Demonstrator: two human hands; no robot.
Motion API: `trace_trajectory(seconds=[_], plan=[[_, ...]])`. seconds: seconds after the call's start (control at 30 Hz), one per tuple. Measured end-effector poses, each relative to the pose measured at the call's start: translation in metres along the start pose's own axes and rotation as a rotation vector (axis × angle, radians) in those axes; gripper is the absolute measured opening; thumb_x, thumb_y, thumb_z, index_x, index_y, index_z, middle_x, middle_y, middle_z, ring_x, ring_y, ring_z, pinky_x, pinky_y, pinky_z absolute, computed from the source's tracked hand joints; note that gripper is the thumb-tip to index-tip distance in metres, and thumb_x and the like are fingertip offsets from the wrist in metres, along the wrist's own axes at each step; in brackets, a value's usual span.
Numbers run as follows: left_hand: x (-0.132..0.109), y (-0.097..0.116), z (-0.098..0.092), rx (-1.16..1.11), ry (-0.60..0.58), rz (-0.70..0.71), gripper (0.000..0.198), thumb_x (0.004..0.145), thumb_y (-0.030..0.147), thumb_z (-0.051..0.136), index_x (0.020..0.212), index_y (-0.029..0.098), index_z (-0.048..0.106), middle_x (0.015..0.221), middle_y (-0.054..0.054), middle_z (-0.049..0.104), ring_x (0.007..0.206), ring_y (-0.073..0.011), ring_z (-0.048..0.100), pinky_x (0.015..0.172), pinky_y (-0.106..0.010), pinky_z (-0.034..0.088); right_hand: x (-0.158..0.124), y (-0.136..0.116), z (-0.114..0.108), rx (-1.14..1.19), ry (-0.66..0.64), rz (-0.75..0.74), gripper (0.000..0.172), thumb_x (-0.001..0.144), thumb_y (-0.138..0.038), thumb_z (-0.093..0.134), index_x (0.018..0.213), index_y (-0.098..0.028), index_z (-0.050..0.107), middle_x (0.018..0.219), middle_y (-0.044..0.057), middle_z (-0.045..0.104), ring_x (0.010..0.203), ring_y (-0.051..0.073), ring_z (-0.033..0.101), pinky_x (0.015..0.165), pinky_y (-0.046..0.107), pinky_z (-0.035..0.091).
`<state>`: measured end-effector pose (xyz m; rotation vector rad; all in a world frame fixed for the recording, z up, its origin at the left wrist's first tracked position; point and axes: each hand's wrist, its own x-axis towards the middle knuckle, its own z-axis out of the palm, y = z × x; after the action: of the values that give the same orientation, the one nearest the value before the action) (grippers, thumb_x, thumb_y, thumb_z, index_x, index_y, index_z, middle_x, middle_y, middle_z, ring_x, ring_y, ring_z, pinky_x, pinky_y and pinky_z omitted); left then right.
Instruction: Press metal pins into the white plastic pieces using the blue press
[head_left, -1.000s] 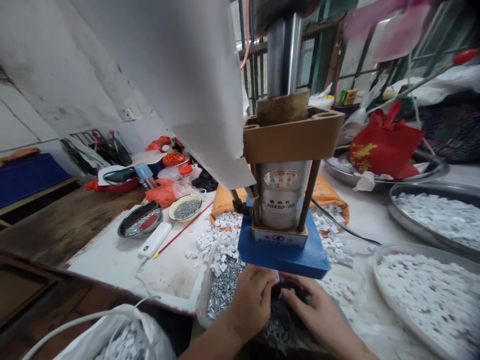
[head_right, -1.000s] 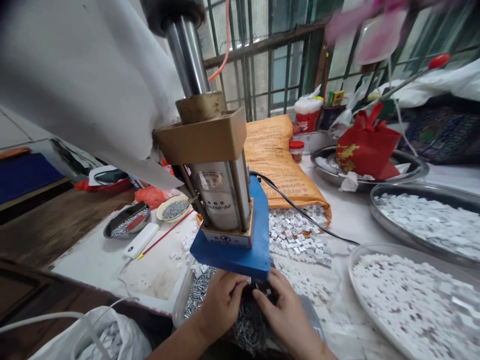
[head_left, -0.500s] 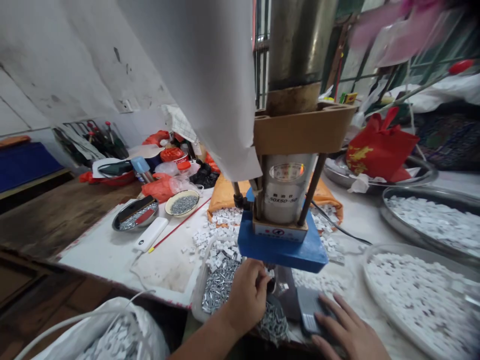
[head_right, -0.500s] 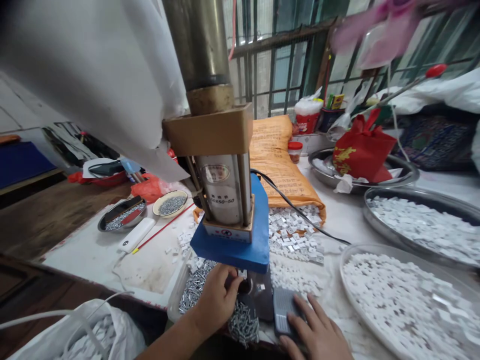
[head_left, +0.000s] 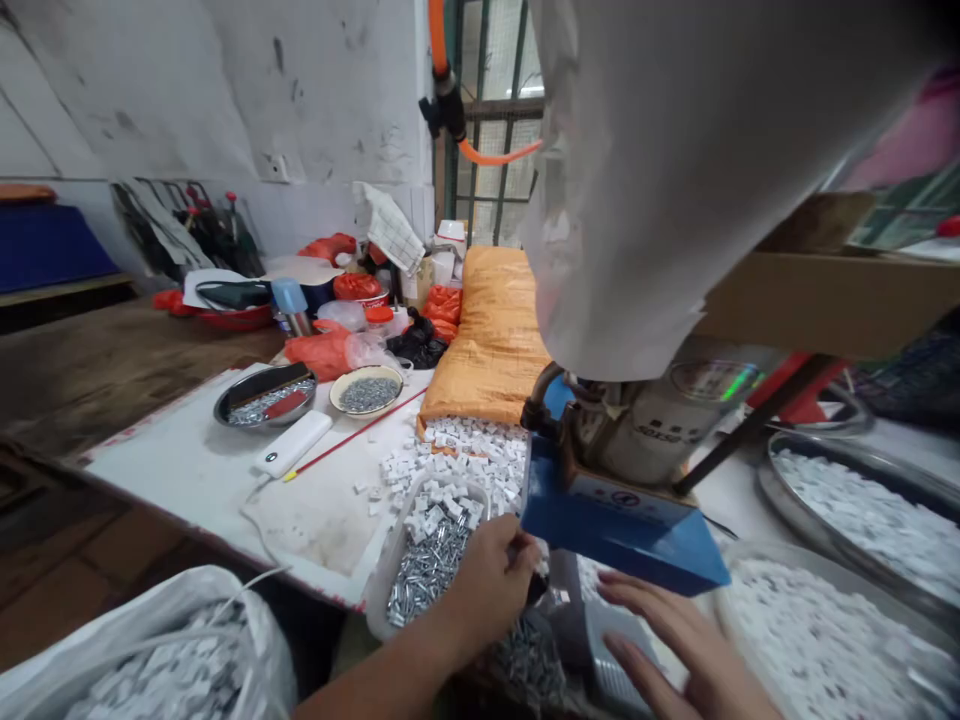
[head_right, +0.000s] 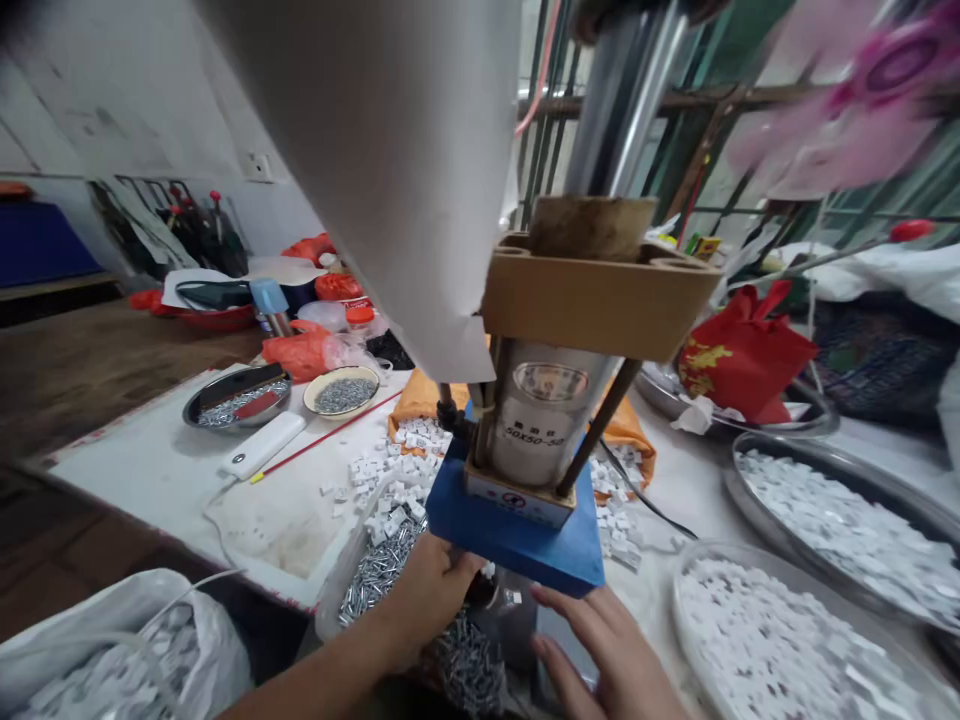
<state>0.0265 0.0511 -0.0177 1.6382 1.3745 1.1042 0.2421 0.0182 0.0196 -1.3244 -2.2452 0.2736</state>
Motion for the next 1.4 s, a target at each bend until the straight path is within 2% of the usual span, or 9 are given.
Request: trace_trajectory(seconds=[0.17,0.27,0.4,0.5,0.73,0.9,1.07,1.2,1.4], plan=[[0.009,-0.009,0.001,0.061,-0.035,-0.02,0.02,0.086,0.021,0.043,0.082,0.019,0.062,0.081,-0.002,0.069,0.074,-0.0168,0.06,0.069,-0.026,0.045,0.039,-0.025,0.064,0.215,0.07,0.196,0.035,0.084,-0.046,0.047,0.091,-0.02,0.068,0.092,0.011,0.073,0.086,0.025,0.068,0.076,0.035,0.054],[0.01,-0.008,-0.003,0.179,-0.04,0.042,0.023,0.085,0.017,0.042,0.079,0.019,0.063,0.083,-0.005,0.069,0.08,-0.0194,0.06,0.074,-0.03,0.045,0.048,-0.023,0.081,0.281,0.054,0.244,0.034,0.086,-0.044,0.043,0.076,-0.021,0.067,0.081,0.009,0.074,0.078,0.024,0.068,0.072,0.032,0.053],[-0.003,-0.009,-0.01,0.222,0.016,0.125,0.022,0.085,0.015,0.043,0.082,0.019,0.065,0.087,-0.006,0.067,0.085,-0.0195,0.058,0.08,-0.032,0.043,0.055,-0.018,0.081,0.223,0.034,0.284,0.043,0.086,-0.045,0.041,0.054,-0.023,0.058,0.058,0.005,0.068,0.057,0.021,0.063,0.057,0.029,0.049],[-0.017,-0.016,-0.023,0.265,0.1,0.16,0.02,0.085,0.013,0.045,0.087,0.018,0.064,0.089,-0.006,0.066,0.087,-0.0186,0.057,0.082,-0.031,0.043,0.055,-0.019,0.08,0.229,0.02,0.269,0.046,0.087,-0.046,0.039,0.054,-0.022,0.06,0.053,0.003,0.064,0.052,0.019,0.059,0.05,0.027,0.046],[-0.032,-0.033,-0.067,0.539,-0.049,0.078,0.022,0.084,0.014,0.045,0.085,0.019,0.066,0.085,-0.006,0.067,0.084,-0.0204,0.059,0.077,-0.032,0.044,0.036,-0.025,0.082,0.338,0.007,0.2,0.033,0.087,-0.035,0.044,0.106,-0.019,0.067,0.105,0.009,0.071,0.097,0.025,0.063,0.087,0.039,0.049],[-0.031,-0.04,-0.058,0.662,-0.179,0.081,0.022,0.075,0.01,0.052,0.091,0.019,0.065,0.093,-0.009,0.064,0.09,-0.0245,0.056,0.08,-0.035,0.04,0.035,-0.024,0.083,0.385,0.0,0.261,0.034,0.086,-0.036,0.046,0.107,-0.018,0.066,0.108,0.009,0.069,0.101,0.024,0.063,0.09,0.039,0.048],[-0.029,-0.046,-0.046,0.698,-0.24,0.077,0.015,0.07,0.007,0.055,0.078,0.016,0.062,0.089,-0.011,0.06,0.09,-0.0269,0.054,0.08,-0.039,0.038,0.017,-0.016,0.077,0.307,0.213,0.304,0.028,0.086,-0.039,0.048,0.099,-0.019,0.063,0.1,0.009,0.068,0.095,0.024,0.062,0.084,0.037,0.048],[-0.032,-0.046,-0.05,0.615,-0.202,0.057,0.011,0.076,0.011,0.051,0.074,0.017,0.06,0.082,-0.008,0.06,0.085,-0.0236,0.054,0.077,-0.036,0.039,-0.002,-0.017,0.076,0.266,0.022,0.269,0.022,0.086,-0.035,0.048,0.08,-0.021,0.065,0.081,0.006,0.068,0.081,0.022,0.062,0.076,0.035,0.048],[-0.036,-0.042,-0.055,0.371,0.005,-0.034,0.013,0.075,0.01,0.046,0.07,0.018,0.055,0.079,-0.005,0.06,0.083,-0.0201,0.056,0.077,-0.033,0.043,-0.004,-0.028,0.075,0.199,-0.178,0.364,0.017,0.08,-0.025,0.048,0.078,-0.021,0.065,0.081,0.007,0.069,0.079,0.024,0.062,0.072,0.036,0.048]])
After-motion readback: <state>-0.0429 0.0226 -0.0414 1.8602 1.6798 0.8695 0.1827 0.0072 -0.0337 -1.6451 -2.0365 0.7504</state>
